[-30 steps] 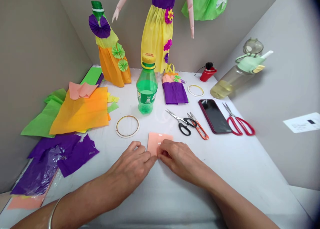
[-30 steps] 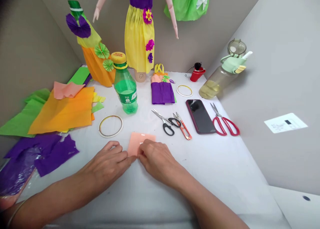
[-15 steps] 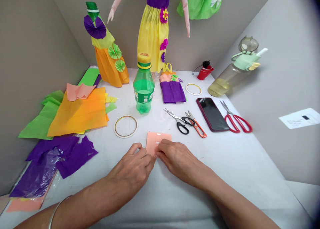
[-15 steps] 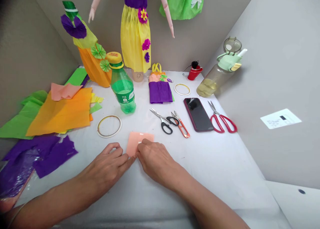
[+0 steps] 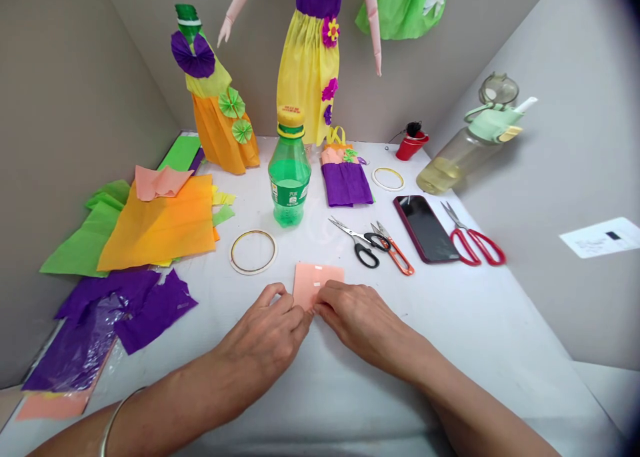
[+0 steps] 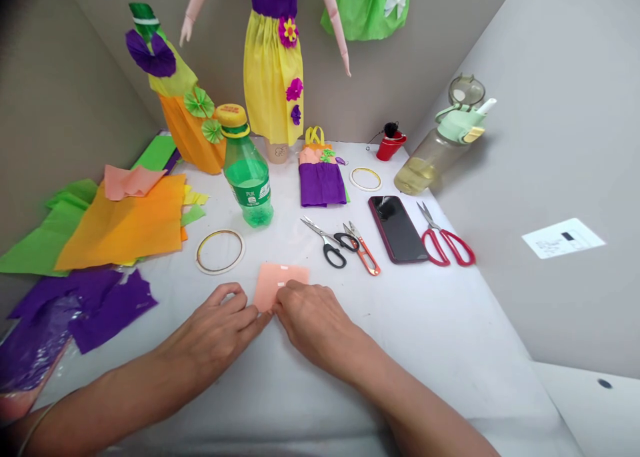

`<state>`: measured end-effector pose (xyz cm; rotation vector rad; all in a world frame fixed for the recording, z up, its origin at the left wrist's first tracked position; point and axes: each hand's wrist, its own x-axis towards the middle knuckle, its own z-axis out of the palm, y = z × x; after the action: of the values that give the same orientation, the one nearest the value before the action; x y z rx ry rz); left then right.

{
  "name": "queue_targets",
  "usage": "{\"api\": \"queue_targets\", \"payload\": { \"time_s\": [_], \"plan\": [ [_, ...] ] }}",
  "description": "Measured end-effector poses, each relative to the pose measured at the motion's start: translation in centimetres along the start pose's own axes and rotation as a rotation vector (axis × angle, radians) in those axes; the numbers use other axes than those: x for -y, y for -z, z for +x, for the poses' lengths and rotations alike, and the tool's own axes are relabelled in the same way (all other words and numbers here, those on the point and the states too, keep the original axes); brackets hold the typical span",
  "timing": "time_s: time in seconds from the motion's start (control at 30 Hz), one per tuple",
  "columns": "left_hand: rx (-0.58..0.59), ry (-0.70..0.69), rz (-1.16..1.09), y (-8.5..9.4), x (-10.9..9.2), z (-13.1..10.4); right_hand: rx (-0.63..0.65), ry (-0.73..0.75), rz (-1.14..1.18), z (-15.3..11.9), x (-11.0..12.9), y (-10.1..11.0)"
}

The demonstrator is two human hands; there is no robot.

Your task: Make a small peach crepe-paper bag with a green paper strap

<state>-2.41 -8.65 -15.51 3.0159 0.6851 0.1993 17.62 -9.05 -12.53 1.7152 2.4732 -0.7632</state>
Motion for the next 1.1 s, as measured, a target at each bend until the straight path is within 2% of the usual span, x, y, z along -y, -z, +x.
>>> {"api": "queue_targets", "payload": {
  "time_s": [0.5,0.83,0.97,1.1],
  "plan": [
    [0.009,0.020,-0.039,0.3,-0.1,0.1,-0.017,-0.029,-0.131,0.3,-0.2,0.1],
    [-0.064,0.042,-0.100,0.5,0.5,0.2,-0.062,-0.009,-0.119,0.2,-0.4,0.2],
    [-0.166,0.105,-0.193,1.1,1.8,0.5,-0.187,-0.107,0.014,-0.1,-1.7,1.6],
    [-0.316,0.248,-0.333,1.4,3.1,0.6,-0.322,-0.150,0.160,0.2,-3.6,2.4]
  ]
}}
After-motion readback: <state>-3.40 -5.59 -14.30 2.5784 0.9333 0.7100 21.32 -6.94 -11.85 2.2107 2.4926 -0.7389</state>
